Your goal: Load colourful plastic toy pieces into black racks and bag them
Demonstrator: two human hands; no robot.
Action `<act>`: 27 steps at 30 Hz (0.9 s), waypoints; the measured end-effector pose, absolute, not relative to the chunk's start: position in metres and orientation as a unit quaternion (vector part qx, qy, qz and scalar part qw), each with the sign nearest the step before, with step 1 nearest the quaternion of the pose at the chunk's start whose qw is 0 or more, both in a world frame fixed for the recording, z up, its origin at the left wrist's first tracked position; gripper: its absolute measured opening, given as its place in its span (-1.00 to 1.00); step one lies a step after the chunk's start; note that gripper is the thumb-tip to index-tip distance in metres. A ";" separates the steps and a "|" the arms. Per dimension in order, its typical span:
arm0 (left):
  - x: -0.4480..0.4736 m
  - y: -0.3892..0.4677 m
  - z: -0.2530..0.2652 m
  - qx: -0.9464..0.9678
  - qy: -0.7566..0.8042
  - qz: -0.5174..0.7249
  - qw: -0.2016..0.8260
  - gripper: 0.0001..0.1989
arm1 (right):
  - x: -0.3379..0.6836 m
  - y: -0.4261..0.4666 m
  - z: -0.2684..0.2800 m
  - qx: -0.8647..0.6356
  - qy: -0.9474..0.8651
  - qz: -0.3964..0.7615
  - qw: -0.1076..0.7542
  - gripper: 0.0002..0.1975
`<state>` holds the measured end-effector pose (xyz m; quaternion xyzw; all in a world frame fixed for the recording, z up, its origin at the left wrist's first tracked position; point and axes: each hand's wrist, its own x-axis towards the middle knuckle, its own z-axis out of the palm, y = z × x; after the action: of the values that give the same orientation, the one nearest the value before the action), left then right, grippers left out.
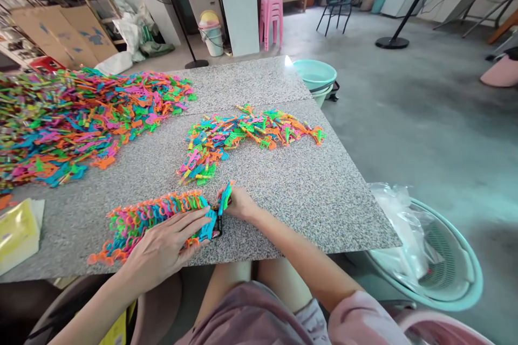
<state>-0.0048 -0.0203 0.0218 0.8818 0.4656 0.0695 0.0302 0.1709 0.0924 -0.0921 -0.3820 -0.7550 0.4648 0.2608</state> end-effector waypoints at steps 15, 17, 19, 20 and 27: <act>0.009 -0.023 0.033 0.907 0.416 0.056 0.027 -0.71 | 0.177 0.076 -0.079 -0.313 -0.863 0.341 0.200 -0.89; 0.032 -0.025 0.034 0.934 0.353 0.057 0.022 -0.69 | 0.215 0.048 -0.092 -0.378 -0.822 0.345 0.252 -0.93; 0.061 -0.025 0.032 0.957 0.278 0.081 -0.006 -0.70 | 0.262 0.016 -0.105 -0.463 -0.763 0.324 0.315 -0.93; 0.077 -0.025 0.030 0.965 0.244 0.096 -0.023 -0.71 | 0.283 -0.001 -0.110 -0.508 -0.726 0.302 0.351 -0.92; 0.088 -0.018 -0.001 0.956 0.207 0.206 -0.008 -0.65 | 0.309 -0.077 -0.113 -0.577 -0.601 0.338 0.438 -0.75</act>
<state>0.0881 -0.0181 -0.0008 0.9563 0.2074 0.2059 -0.0077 0.3088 -0.0767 -0.1132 -0.5771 -0.6006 0.3383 0.4379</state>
